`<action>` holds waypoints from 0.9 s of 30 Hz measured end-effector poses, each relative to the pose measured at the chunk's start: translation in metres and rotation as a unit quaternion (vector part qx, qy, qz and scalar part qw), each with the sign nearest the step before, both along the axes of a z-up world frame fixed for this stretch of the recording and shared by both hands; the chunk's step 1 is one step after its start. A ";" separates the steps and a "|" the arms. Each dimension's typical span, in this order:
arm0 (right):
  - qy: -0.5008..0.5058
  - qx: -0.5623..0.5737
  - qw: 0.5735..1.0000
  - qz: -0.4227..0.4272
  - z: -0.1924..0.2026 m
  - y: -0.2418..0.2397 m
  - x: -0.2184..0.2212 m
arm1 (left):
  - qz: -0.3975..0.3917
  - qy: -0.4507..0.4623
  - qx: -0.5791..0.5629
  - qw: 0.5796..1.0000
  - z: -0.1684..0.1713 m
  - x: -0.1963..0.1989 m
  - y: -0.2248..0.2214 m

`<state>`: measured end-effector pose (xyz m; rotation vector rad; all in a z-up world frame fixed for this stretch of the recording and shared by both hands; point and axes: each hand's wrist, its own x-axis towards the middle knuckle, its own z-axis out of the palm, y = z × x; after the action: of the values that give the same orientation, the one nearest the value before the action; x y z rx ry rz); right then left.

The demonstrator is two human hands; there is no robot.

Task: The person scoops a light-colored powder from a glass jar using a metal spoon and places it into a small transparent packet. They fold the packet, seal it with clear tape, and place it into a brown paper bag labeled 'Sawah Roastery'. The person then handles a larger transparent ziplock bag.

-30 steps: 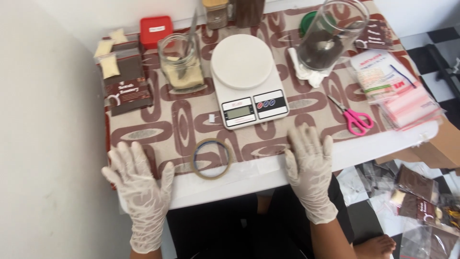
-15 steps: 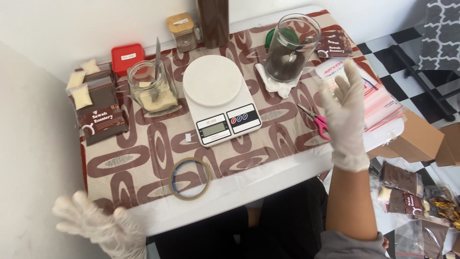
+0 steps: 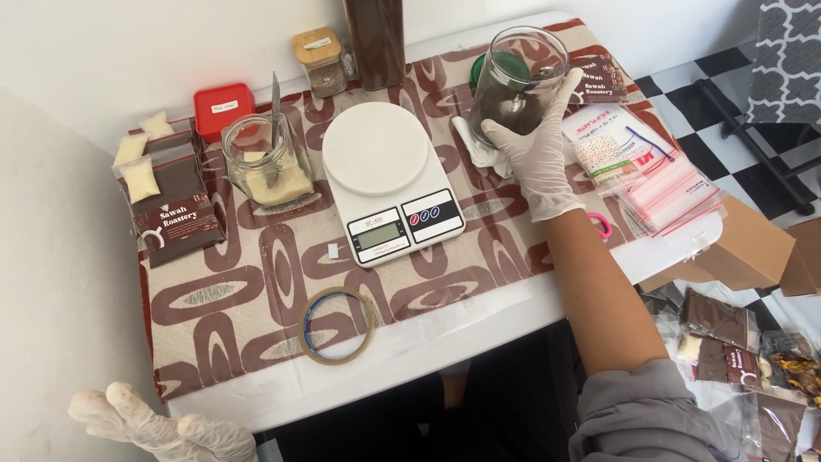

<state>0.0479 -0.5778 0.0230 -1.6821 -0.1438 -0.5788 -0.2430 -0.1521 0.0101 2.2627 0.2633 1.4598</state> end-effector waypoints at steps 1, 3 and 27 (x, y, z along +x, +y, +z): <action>-0.014 0.016 1.000 0.012 -0.003 0.001 0.002 | -0.003 0.007 -0.009 1.000 0.000 -0.001 0.000; -0.028 0.032 0.999 0.025 -0.002 0.005 0.001 | -0.007 0.015 -0.019 1.000 -0.001 -0.001 0.000; -0.161 -0.073 0.975 -0.136 0.031 -0.033 -0.003 | -0.039 -0.019 0.031 0.999 -0.007 0.001 0.008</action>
<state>0.0446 -0.6111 0.0544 -1.7520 -0.1939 -1.0694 -0.2416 -0.1440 0.0027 2.2650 0.1179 1.4888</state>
